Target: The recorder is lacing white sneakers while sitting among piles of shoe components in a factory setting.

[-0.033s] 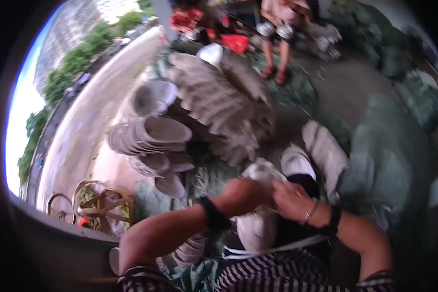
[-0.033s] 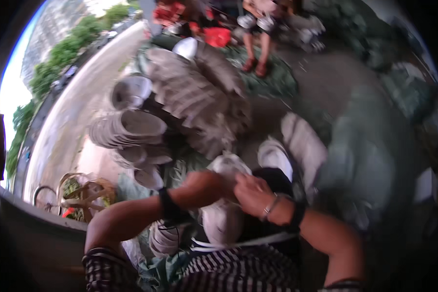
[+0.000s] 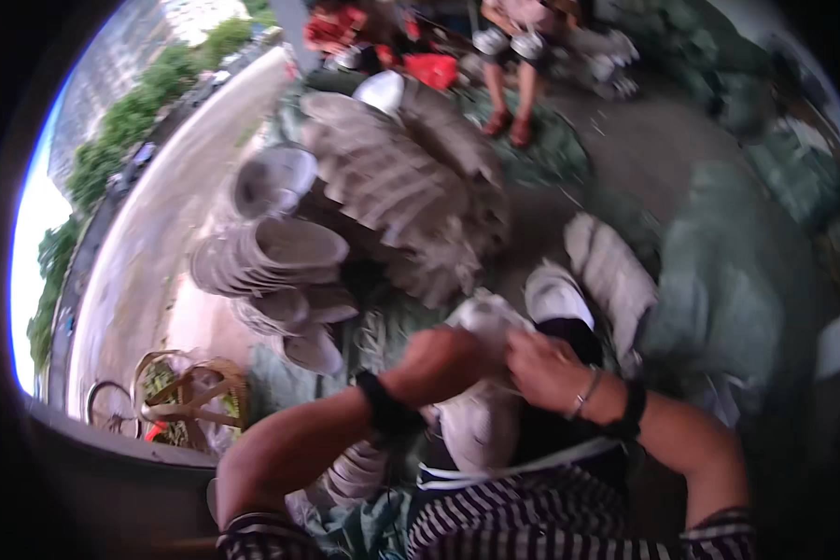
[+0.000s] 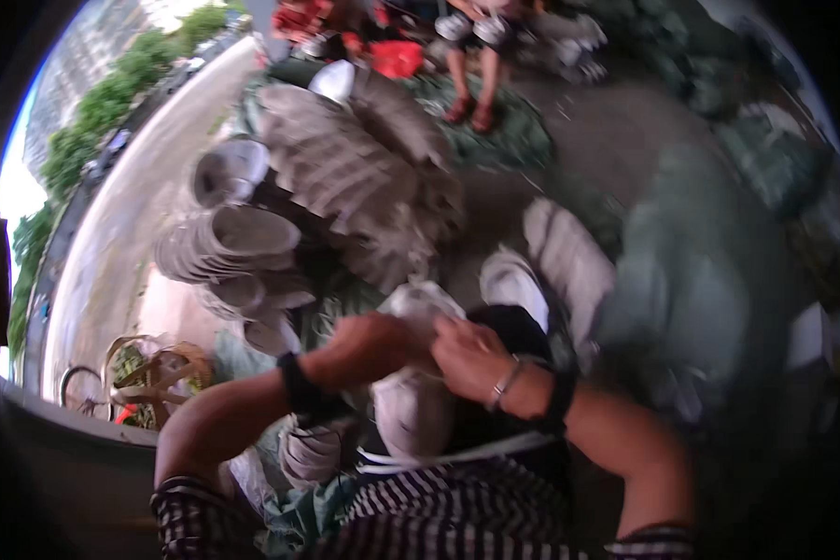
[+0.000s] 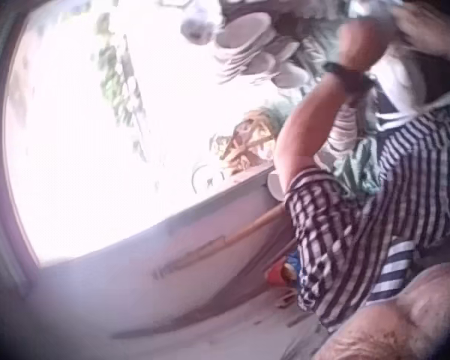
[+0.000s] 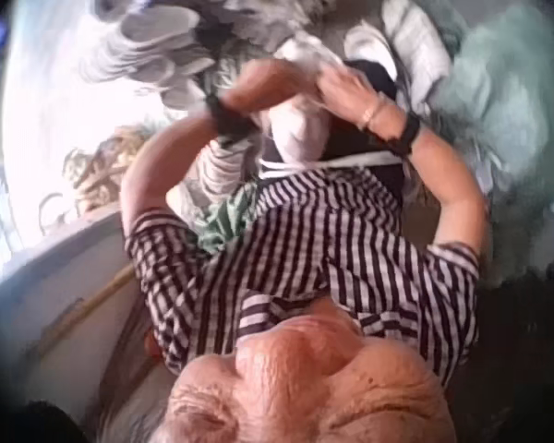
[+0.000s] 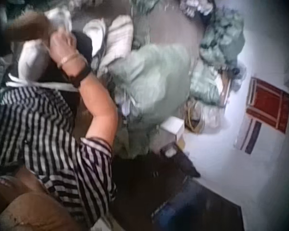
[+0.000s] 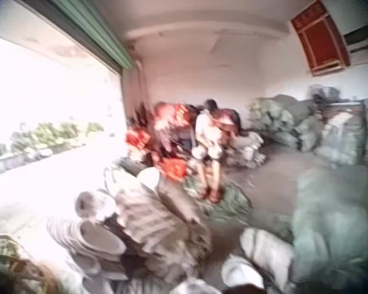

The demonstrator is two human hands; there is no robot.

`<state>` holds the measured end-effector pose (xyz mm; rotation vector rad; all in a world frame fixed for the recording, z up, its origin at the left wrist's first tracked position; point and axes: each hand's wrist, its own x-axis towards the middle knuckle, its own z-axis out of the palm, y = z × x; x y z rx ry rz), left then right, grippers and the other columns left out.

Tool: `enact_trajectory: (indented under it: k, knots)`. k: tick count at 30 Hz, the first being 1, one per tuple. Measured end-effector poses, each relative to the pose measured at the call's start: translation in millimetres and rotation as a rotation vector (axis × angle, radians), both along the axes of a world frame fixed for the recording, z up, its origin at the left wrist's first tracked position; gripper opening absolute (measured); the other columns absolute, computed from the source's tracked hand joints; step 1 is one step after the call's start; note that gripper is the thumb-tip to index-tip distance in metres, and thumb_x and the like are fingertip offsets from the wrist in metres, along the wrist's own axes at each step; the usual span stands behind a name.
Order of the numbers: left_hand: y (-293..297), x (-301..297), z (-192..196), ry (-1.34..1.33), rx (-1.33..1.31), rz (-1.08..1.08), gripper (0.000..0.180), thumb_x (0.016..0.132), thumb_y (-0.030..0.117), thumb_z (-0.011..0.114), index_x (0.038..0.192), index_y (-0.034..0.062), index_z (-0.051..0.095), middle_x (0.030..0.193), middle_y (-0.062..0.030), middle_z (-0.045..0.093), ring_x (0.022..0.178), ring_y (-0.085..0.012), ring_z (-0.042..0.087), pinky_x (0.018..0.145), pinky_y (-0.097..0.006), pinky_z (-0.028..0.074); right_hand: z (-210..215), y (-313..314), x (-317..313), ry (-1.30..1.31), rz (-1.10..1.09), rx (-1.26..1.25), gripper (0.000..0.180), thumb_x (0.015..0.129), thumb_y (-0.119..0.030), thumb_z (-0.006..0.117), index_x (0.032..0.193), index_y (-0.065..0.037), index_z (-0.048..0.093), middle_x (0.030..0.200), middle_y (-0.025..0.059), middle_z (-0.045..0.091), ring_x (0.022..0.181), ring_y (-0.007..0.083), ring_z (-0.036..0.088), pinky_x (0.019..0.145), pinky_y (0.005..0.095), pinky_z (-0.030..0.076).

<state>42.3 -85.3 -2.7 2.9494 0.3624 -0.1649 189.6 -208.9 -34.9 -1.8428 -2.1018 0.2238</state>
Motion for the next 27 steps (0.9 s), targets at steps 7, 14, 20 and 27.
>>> enact_trajectory:
  k: [7,14,20,27]
  knots:
    - [-8.9,14.5,12.4,0.255,0.076,-0.058,0.019,0.077,0.027,0.06,0.078,0.0089,0.066,0.076,-0.0116,0.065,0.073,-0.027,0.066,0.064,-0.039,0.053,0.4,-1.0,-3.4,0.034,0.007,-0.068,0.008,0.067,-0.005,0.06,0.072,-0.001,0.065,0.094,0.0152,0.054,0.092,0.0304,0.057,0.076,0.0396,0.049]
    - [29.1,7.7,21.2,-0.021,-1.049,0.406,0.019,0.09,0.019,0.057,0.084,0.002,0.061,0.074,0.0007,0.06,0.068,-0.0064,0.058,0.061,-0.026,0.052,-6.6,-7.3,4.8,0.104,-0.014,-0.012,0.008,0.07,-0.007,0.061,0.073,0.0,0.064,0.093,0.0143,0.054,0.091,0.0294,0.057,0.077,0.0388,0.049]
    - [11.4,-3.2,-0.8,-0.327,-1.349,0.482,0.019,0.087,0.025,0.063,0.085,0.0069,0.061,0.078,0.0038,0.058,0.07,-0.0046,0.052,0.067,-0.021,0.043,12.9,0.0,26.0,1.317,-0.054,-0.156,0.009,0.084,-0.012,0.057,0.081,-0.003,0.058,0.081,0.0063,0.061,0.054,0.011,0.052,0.051,0.0253,0.045]
    - [2.2,-10.7,-17.8,-0.644,-1.487,0.322,0.014,0.082,0.019,0.067,0.08,0.0053,0.066,0.11,-0.0043,0.053,0.1,-0.0141,0.05,0.089,-0.032,0.038,1.6,-4.5,-9.8,1.49,0.02,-0.344,0.026,0.091,-0.022,0.057,0.109,-0.004,0.055,0.068,0.0008,0.059,0.048,0.005,0.053,0.041,0.0182,0.042]
